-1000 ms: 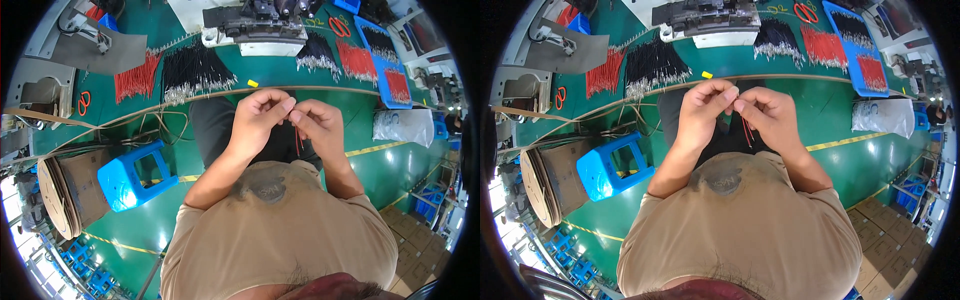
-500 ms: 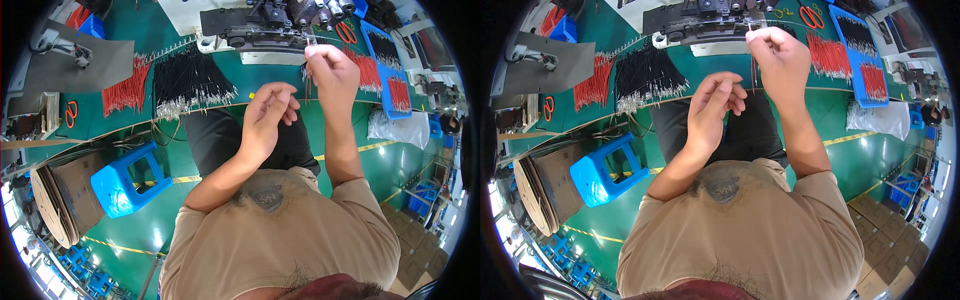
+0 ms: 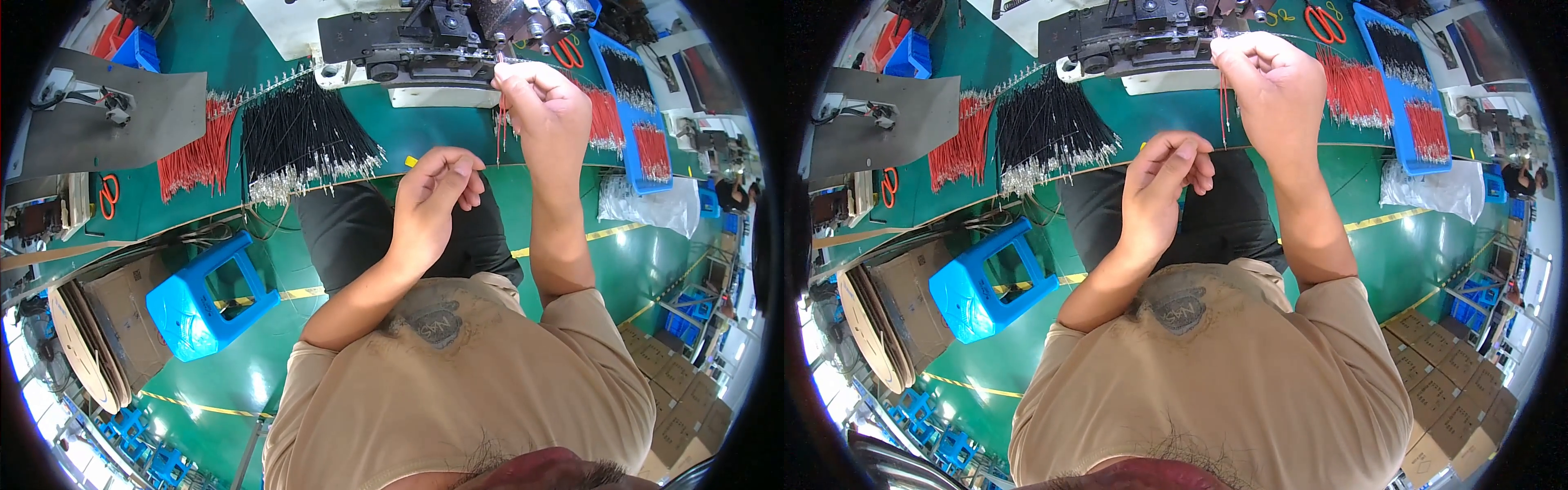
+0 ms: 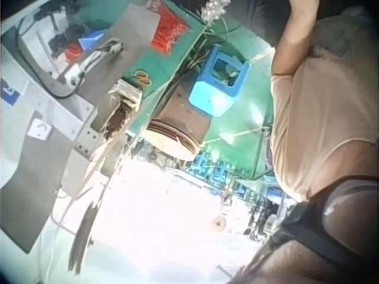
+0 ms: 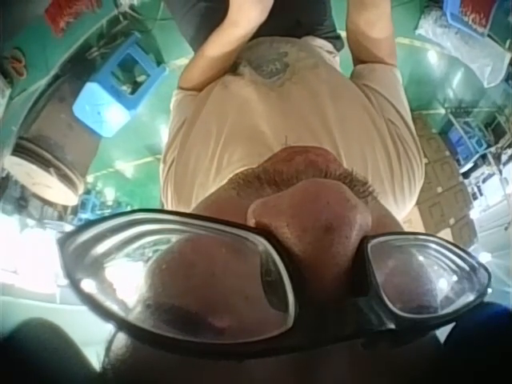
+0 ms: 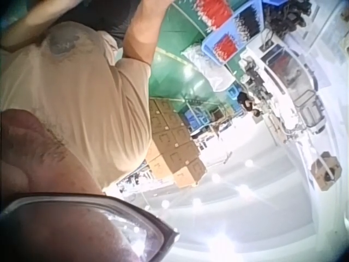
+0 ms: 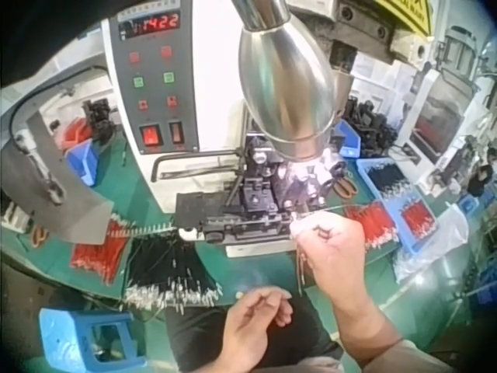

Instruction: The person crimps metal terminals onto the ends of individual electrical wires using an industrial crimping machine.

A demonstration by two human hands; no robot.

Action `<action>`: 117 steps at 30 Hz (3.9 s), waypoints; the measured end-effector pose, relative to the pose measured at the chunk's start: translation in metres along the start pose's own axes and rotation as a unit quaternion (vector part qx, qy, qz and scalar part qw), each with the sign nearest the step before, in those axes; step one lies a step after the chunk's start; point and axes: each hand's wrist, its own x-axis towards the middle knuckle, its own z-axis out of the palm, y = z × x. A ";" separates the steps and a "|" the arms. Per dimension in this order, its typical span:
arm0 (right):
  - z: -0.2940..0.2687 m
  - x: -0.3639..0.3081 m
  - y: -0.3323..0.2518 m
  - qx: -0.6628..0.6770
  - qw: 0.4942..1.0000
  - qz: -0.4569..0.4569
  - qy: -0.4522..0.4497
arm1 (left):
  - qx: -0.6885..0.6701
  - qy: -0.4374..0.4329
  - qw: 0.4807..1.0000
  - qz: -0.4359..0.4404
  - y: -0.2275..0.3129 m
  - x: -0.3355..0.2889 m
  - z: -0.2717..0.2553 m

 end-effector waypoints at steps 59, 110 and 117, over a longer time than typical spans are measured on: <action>-0.290 0.023 0.128 -0.534 0.839 -0.092 0.053 | 0.175 -0.156 0.969 -0.080 -0.024 0.020 0.095; -0.248 0.087 0.132 -0.144 0.988 0.043 -0.039 | 0.604 0.279 0.741 -0.089 0.255 0.002 -0.266; -0.208 0.049 0.067 0.191 0.979 0.038 -0.067 | 0.521 0.304 0.797 0.033 0.270 -0.039 -0.290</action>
